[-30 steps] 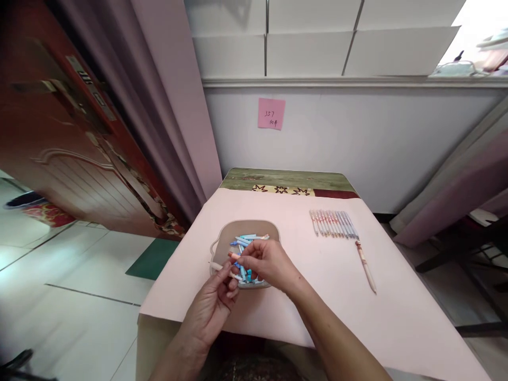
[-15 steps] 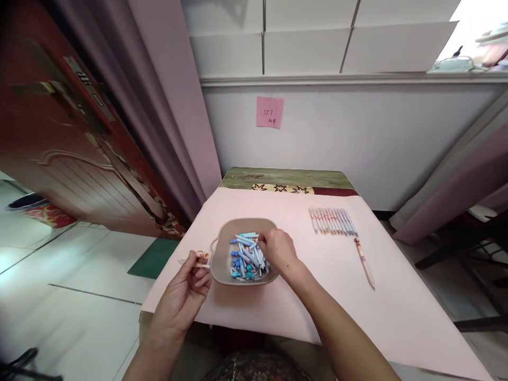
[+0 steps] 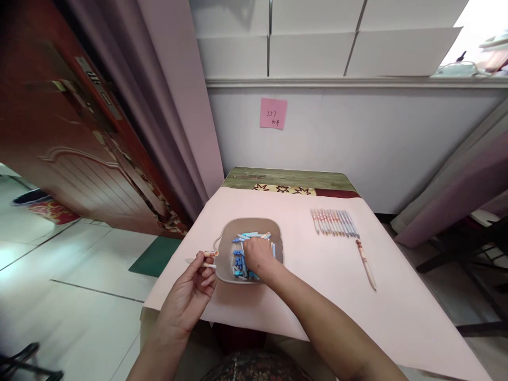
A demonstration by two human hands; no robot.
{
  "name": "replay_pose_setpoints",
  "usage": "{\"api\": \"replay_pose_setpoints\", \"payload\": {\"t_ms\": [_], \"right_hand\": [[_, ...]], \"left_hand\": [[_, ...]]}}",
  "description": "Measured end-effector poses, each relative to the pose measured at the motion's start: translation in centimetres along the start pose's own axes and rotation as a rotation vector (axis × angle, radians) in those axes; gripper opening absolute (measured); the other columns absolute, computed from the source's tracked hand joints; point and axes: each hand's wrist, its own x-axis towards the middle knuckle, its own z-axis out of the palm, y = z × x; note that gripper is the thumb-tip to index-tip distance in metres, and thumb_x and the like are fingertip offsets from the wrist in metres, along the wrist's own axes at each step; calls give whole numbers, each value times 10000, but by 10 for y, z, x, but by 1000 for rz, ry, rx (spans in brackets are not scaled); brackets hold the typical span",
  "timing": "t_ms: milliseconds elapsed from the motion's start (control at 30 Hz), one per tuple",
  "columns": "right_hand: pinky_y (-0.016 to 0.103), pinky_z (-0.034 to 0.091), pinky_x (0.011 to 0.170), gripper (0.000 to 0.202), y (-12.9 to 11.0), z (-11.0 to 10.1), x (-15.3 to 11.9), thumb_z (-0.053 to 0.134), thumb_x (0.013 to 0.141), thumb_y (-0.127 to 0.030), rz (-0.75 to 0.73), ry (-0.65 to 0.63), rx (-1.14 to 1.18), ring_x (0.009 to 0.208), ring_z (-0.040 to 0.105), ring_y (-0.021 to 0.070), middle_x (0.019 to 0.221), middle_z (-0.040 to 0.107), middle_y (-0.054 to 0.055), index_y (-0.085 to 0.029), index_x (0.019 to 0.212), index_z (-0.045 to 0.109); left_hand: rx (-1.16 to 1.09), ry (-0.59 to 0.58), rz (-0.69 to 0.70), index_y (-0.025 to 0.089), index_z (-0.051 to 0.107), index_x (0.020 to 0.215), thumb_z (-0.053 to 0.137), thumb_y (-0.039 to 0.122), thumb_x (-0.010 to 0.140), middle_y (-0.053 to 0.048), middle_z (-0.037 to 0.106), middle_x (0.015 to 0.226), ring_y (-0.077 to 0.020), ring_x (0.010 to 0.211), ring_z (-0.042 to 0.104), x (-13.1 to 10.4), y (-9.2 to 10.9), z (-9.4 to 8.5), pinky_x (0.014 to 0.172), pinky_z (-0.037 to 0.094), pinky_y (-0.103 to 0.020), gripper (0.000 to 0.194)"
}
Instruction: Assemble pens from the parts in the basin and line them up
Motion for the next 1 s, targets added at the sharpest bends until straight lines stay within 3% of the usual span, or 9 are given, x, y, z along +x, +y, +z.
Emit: {"api": "replay_pose_setpoints", "payload": {"t_ms": [167, 333, 467, 567, 733, 1000], "right_hand": [[322, 501, 731, 241, 2, 2, 3, 557, 772, -145, 28, -2, -22, 864, 678, 267, 940, 708, 197, -108, 954, 710], [305, 496, 713, 259, 33, -14, 5, 562, 788, -292, 129, 30, -29, 863, 674, 271, 899, 715, 167, -131, 916, 719], [335, 479, 740, 280, 50, -24, 3, 473, 826, -217, 174, 69, -38, 892, 663, 276, 918, 708, 171, -133, 952, 708], [311, 469, 735, 279, 46, -24, -4, 459, 830, -197, 116, 58, -17, 871, 664, 249, 888, 716, 138, -166, 933, 716], [210, 444, 690, 228, 29, -15, -16, 591, 743, -220, -127, -51, 49, 821, 666, 167, 861, 733, -7, -325, 879, 739], [272, 454, 672, 258, 22, -9, -17, 531, 790, -170, -158, -71, -14, 828, 668, 235, 899, 724, 96, -239, 907, 751]], "left_hand": [[-15, -5, -15, 98, 602, 802, 561, 128, 853, -14, 590, 692, -41, 467, 457, 0, 0, -3, 355, 337, -138, 72], [-19, 3, -6, 99, 604, 810, 555, 118, 854, -19, 590, 693, -41, 468, 457, 2, 3, -6, 359, 338, -137, 69], [-24, 1, -25, 95, 602, 804, 555, 131, 858, -20, 590, 698, -37, 466, 455, 5, 1, -6, 357, 339, -134, 80], [-19, 0, -36, 97, 601, 800, 551, 135, 861, -19, 588, 692, -38, 463, 451, 6, 0, -5, 354, 336, -135, 88], [-19, 8, -29, 100, 602, 803, 546, 124, 861, -20, 589, 693, -39, 464, 450, 6, 2, -5, 358, 339, -133, 84], [-6, 2, -22, 100, 608, 802, 562, 133, 854, -16, 587, 698, -37, 468, 448, 6, 0, -5, 358, 343, -136, 77]]}}
